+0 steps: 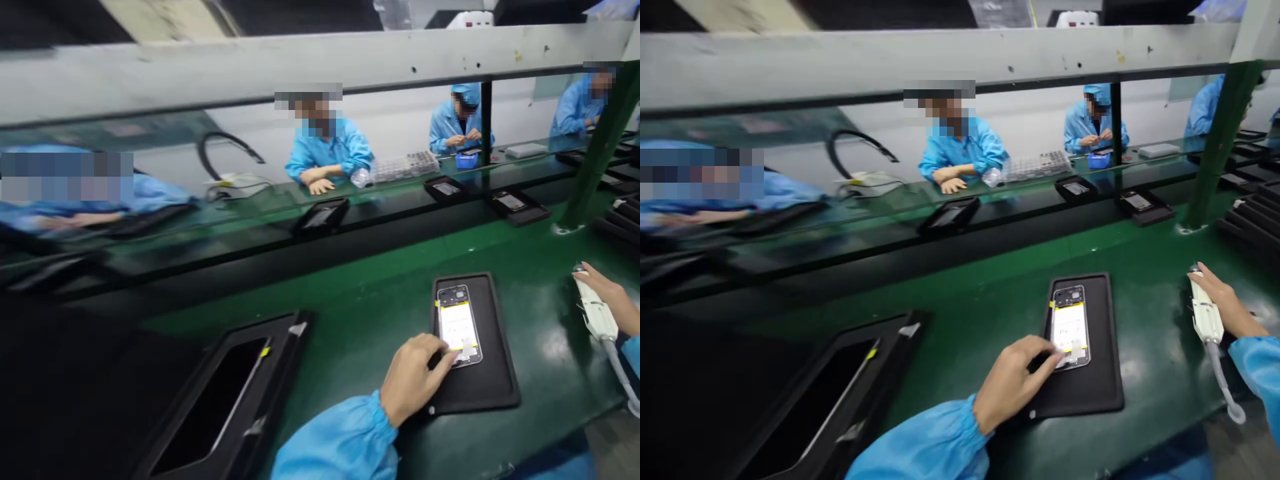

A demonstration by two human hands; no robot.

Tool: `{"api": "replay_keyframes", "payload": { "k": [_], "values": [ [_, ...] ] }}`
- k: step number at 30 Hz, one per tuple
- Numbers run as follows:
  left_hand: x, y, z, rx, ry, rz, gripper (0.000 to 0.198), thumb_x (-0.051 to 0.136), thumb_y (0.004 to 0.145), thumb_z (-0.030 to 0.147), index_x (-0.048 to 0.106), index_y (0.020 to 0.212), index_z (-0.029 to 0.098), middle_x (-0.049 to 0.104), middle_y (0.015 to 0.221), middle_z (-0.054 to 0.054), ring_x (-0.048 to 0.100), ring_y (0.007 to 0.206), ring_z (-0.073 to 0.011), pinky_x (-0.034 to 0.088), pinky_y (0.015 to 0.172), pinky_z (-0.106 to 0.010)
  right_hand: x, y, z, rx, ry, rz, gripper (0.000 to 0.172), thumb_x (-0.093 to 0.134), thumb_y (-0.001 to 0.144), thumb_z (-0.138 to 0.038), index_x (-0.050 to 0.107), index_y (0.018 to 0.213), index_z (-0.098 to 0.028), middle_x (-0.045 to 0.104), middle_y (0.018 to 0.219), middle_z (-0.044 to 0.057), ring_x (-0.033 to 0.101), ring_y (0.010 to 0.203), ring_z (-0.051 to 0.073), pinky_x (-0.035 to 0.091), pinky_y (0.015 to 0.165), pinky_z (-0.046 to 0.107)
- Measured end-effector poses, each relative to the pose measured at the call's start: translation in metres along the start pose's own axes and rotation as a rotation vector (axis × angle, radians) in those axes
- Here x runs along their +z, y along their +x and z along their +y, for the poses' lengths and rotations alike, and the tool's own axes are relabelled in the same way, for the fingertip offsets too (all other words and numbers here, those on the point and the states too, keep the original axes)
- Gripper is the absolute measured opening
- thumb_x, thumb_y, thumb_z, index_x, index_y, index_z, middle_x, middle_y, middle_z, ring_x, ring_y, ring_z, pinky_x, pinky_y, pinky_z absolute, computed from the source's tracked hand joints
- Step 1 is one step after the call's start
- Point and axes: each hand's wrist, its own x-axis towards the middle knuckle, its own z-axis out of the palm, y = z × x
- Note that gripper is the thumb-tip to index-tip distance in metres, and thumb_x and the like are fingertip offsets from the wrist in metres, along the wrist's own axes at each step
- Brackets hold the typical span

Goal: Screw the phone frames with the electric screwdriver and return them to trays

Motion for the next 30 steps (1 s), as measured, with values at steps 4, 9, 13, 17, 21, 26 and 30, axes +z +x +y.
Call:
{"api": "replay_keyframes", "payload": {
  "k": [4,9,13,17,21,26,30],
  "values": [
    [0.025,0.014,0.02,-0.187,0.027,0.132,0.053,0.048,0.089,0.034,0.047,0.134,0.005,0.05,0.139,-0.019,0.045,0.13,-0.0288,0.036,0.111,-0.043,0.01,0.023,-0.011,-0.06,-0.083,-0.205,0.05,0.042,0.086,-0.015,0.052,0.134,-0.018,0.028,0.153,0.013,0.057,0.118,0.026,0.055,0.089,0.032],
    [0.048,0.033,0.046,-0.283,0.061,0.019,0.081,0.061,0.082,0.042,0.03,0.144,0.001,0.022,0.154,-0.021,0.012,0.145,-0.0335,0.014,0.119,-0.05,-0.011,0.023,-0.036,-0.054,-0.244,-0.094,0.068,0.035,0.075,-0.001,0.046,0.141,-0.017,0.039,0.147,0.011,0.063,0.108,0.025,0.059,0.071,0.027],
    [0.045,0.039,0.051,-0.296,-0.019,0.045,0.067,0.059,0.079,0.029,0.042,0.138,0.002,0.03,0.151,-0.022,0.012,0.144,-0.0364,0.014,0.118,-0.054,-0.026,0.0,-0.097,-0.178,-0.12,0.251,0.051,0.039,0.091,-0.014,0.043,0.142,-0.018,0.049,0.14,0.012,0.062,0.11,0.026,0.057,0.086,0.035],
    [0.032,0.039,0.053,-0.24,-0.066,0.099,0.062,0.054,0.067,0.012,0.052,0.129,0.009,0.05,0.137,-0.018,0.034,0.137,-0.0365,0.026,0.115,-0.052,-0.008,-0.024,-0.177,-0.106,-0.007,0.298,0.029,0.046,0.098,-0.031,0.059,0.118,-0.014,0.07,0.103,0.01,0.07,0.084,0.022,0.057,0.075,0.031],
    [0.012,0.036,0.048,-0.211,-0.189,0.138,0.065,0.046,0.068,0.009,0.049,0.133,0.014,0.064,0.119,-0.014,0.056,0.119,-0.029,0.041,0.106,-0.042,0.021,-0.023,-0.231,0.202,-0.114,-0.135,0.043,0.044,0.097,-0.051,0.064,0.103,-0.013,0.067,0.067,0.007,0.067,0.06,0.025,0.049,0.052,0.03],
    [0.01,0.045,0.031,-0.299,-0.85,0.358,0.067,0.054,0.062,0.017,0.048,0.128,0.01,0.059,0.128,-0.016,0.055,0.121,-0.028,0.043,0.105,-0.041,0.029,0.002,-0.256,0.375,-0.144,-0.406,0.041,0.045,0.099,-0.04,0.058,0.12,-0.007,0.069,0.081,0.015,0.069,0.077,0.03,0.05,0.065,0.034],
    [0.024,0.046,0.024,-0.334,-1.028,0.292,0.082,0.059,0.063,0.025,0.033,0.139,0.007,0.051,0.136,-0.023,0.053,0.123,-0.0308,0.044,0.104,-0.047,0.03,0.008,-0.254,0.451,-0.081,-0.452,0.032,0.039,0.099,-0.026,0.059,0.118,-0.009,0.069,0.086,0.016,0.068,0.08,0.026,0.046,0.066,0.03]
  ]
}}
